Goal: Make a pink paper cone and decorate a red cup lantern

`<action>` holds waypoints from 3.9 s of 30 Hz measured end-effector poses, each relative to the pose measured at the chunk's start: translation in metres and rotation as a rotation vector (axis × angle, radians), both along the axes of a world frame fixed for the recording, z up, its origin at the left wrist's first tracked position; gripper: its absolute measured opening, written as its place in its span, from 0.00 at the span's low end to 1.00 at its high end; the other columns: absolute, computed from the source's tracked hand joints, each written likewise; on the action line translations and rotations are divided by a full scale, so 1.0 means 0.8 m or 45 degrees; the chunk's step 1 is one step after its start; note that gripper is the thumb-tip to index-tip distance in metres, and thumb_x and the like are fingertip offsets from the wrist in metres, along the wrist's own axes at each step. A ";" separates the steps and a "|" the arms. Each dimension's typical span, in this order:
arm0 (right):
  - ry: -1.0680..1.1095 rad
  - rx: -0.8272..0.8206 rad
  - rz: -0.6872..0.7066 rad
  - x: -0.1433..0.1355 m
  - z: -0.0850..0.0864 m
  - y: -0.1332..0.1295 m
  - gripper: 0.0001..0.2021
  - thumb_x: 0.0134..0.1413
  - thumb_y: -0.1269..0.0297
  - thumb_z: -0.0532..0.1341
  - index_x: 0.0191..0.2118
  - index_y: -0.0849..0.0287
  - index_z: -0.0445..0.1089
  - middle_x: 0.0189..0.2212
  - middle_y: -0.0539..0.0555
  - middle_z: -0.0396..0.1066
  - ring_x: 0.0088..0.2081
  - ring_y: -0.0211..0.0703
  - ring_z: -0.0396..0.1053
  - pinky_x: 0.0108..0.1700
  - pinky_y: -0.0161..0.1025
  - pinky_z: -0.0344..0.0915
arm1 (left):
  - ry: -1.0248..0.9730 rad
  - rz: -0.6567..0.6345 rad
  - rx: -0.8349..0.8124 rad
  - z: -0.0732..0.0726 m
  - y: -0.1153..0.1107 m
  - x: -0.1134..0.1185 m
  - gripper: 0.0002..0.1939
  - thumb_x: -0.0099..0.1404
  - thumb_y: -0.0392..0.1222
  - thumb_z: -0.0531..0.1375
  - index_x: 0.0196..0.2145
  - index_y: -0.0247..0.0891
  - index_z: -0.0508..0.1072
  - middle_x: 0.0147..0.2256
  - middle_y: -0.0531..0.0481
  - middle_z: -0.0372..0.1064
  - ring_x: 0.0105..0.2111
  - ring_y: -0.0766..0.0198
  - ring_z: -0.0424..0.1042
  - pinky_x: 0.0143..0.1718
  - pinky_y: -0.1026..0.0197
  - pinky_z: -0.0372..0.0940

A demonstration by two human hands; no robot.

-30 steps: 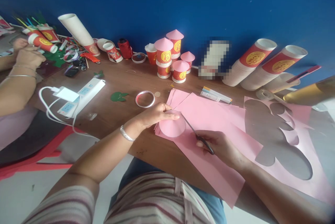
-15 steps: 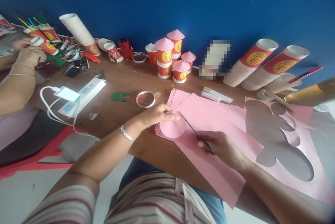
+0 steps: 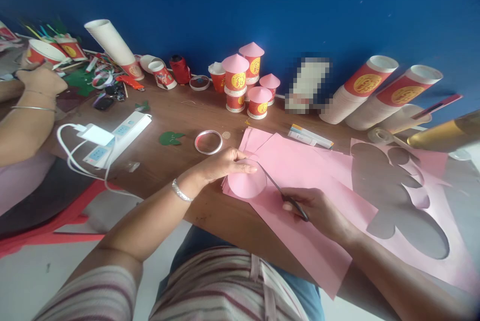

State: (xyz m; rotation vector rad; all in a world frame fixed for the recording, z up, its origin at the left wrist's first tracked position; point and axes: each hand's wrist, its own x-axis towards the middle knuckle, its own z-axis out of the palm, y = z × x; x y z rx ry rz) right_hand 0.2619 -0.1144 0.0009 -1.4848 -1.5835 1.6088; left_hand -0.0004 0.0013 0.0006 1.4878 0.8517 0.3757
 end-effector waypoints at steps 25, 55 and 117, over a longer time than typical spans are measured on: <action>-0.413 0.461 0.025 -0.002 -0.014 -0.017 0.15 0.61 0.64 0.56 0.49 0.56 0.76 0.28 0.50 0.75 0.27 0.37 0.69 0.31 0.35 0.67 | -0.519 0.645 -0.140 0.008 -0.001 0.001 0.15 0.55 0.51 0.72 0.32 0.36 0.80 0.31 0.51 0.75 0.32 0.66 0.71 0.34 0.65 0.63; -1.524 0.782 0.043 0.077 0.015 -0.004 0.15 0.63 0.67 0.55 0.53 0.51 0.71 0.46 0.55 0.78 0.45 0.49 0.75 0.35 0.38 0.66 | -0.093 0.400 0.322 -0.015 0.011 -0.006 0.18 0.61 0.55 0.67 0.35 0.34 0.79 0.30 0.53 0.68 0.35 0.65 0.64 0.38 0.64 0.58; -0.973 0.686 -0.574 0.063 0.014 0.071 0.16 0.53 0.62 0.60 0.48 0.53 0.72 0.33 0.51 0.78 0.34 0.46 0.73 0.36 0.39 0.64 | 0.272 -0.045 0.772 0.013 0.089 0.094 0.21 0.61 0.47 0.63 0.17 0.38 0.61 0.25 0.52 0.60 0.27 0.66 0.58 0.31 0.60 0.53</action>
